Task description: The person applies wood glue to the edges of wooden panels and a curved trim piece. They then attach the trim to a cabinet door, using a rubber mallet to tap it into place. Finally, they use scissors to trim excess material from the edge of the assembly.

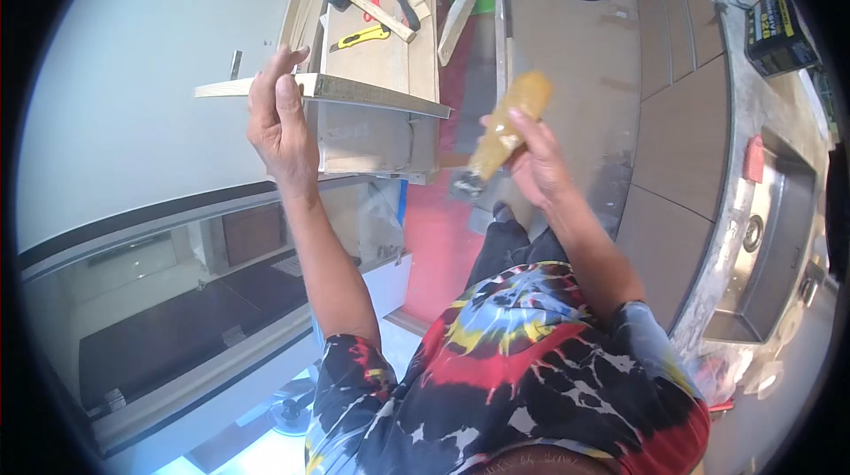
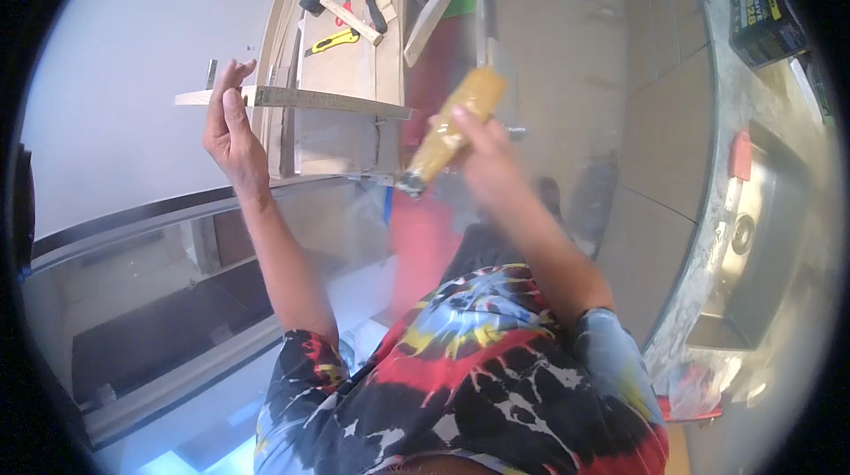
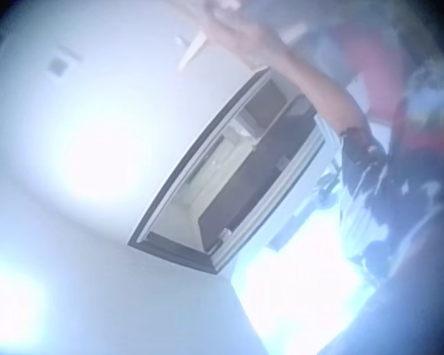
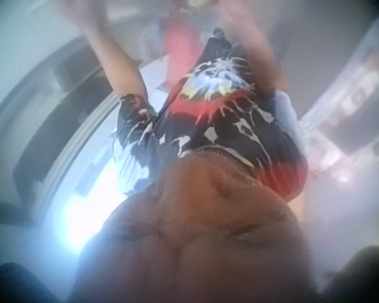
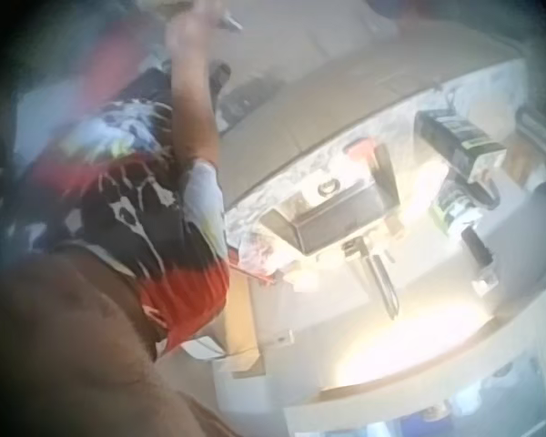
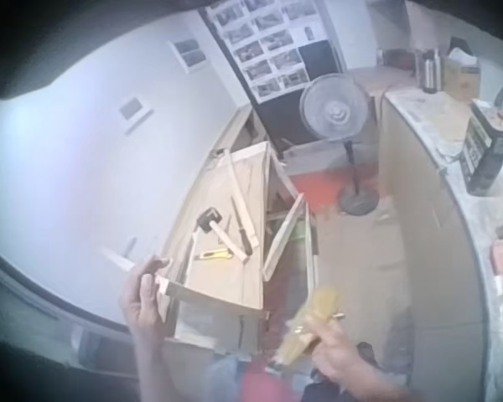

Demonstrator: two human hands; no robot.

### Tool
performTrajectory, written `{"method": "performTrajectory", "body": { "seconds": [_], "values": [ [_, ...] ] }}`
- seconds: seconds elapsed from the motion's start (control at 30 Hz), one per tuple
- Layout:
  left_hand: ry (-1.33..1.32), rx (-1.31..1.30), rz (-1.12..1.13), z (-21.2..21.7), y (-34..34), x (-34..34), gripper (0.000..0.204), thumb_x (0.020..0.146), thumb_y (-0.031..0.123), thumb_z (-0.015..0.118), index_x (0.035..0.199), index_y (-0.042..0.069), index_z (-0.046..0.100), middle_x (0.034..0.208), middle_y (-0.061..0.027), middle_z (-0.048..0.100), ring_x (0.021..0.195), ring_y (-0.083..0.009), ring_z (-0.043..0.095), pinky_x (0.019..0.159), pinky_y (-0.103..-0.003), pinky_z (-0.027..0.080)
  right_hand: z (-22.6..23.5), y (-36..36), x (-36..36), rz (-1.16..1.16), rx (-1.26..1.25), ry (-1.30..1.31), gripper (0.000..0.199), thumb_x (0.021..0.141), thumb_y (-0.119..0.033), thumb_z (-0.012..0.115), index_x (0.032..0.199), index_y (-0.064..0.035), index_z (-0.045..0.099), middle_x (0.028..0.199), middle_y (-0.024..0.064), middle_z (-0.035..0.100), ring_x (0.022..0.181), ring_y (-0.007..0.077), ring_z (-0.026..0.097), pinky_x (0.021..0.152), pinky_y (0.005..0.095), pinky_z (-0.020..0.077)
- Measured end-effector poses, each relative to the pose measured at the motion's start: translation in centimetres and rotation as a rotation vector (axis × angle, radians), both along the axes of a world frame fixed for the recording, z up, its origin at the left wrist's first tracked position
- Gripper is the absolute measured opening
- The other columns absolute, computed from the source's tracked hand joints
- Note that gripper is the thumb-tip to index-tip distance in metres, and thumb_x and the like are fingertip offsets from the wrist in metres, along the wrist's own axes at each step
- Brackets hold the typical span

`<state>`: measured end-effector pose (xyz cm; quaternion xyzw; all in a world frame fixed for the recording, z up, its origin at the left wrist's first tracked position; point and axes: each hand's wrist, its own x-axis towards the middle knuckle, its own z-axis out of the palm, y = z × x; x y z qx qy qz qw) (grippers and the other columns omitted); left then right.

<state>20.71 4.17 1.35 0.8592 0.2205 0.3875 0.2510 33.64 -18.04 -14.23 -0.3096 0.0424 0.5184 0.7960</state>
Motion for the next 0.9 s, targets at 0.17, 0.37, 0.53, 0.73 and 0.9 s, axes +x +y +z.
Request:
{"method": "performTrajectory", "body": {
  "seconds": [0.17, 0.37, 0.53, 0.73, 0.9],
  "values": [
    [0.210, 0.372, -0.070, 0.1, -0.5, -0.7, 0.057, 0.076, 0.023, 0.078, 0.129, 0.009, 0.063, 0.133, -0.0095, 0.062, 0.136, -0.0314, 0.048, 0.119, -0.055, 0.018, -1.3, 2.0, -0.3, 0.112, 0.067, 0.044, 0.040, 0.097, -0.035, 0.064, 0.122, -0.0052, 0.052, 0.110, 0.0106, 0.063, 0.100, 0.0211, 0.065, 0.088, 0.0410, 0.0561],
    [0.144, 0.436, 0.025, -1.5, -1.3, -2.0, 0.056, 0.077, 0.013, 0.074, 0.131, 0.007, 0.062, 0.136, -0.0115, 0.061, 0.140, -0.0354, 0.043, 0.119, -0.058, 0.016, -5.8, -0.5, -0.9, 0.002, -0.114, 0.103, 0.040, 0.097, -0.035, 0.065, 0.119, -0.0044, 0.053, 0.106, 0.0103, 0.064, 0.100, 0.0220, 0.066, 0.085, 0.0442, 0.0587],
    [0.188, 0.416, -0.077, -0.6, -0.8, -2.7, 0.054, 0.082, 0.009, 0.066, 0.136, 0.006, 0.059, 0.140, -0.0118, 0.059, 0.142, -0.0349, 0.041, 0.120, -0.056, 0.015, -3.9, -0.8, -0.5, -0.109, -0.087, -0.032, 0.038, 0.098, -0.034, 0.063, 0.118, -0.0031, 0.054, 0.103, 0.0112, 0.065, 0.097, 0.0224, 0.069, 0.080, 0.0422, 0.0613],
    [0.423, 0.368, -0.236, 2.9, 1.0, -4.7, 0.054, 0.078, 0.015, 0.078, 0.130, 0.007, 0.065, 0.120, -0.0101, 0.069, 0.119, -0.0270, 0.060, 0.104, -0.043, 0.043, 1.8, -0.1, -2.1, -0.278, -0.015, -0.115, 0.039, 0.099, -0.031, 0.062, 0.121, -0.0003, 0.053, 0.107, 0.0142, 0.066, 0.095, 0.0227, 0.070, 0.080, 0.0410, 0.0616],
    [0.577, 0.111, -0.249, 2.7, 1.6, -5.9, 0.053, 0.059, 0.005, 0.085, 0.111, 0.009, 0.073, 0.085, -0.0078, 0.073, 0.076, -0.0230, 0.070, 0.070, -0.034, 0.054, 2.7, -1.4, -1.6, -0.480, -0.102, -0.655, 0.038, 0.099, -0.025, 0.064, 0.123, 0.0026, 0.053, 0.111, 0.0146, 0.065, 0.099, 0.0231, 0.068, 0.085, 0.0379, 0.0599]
  ]
}}
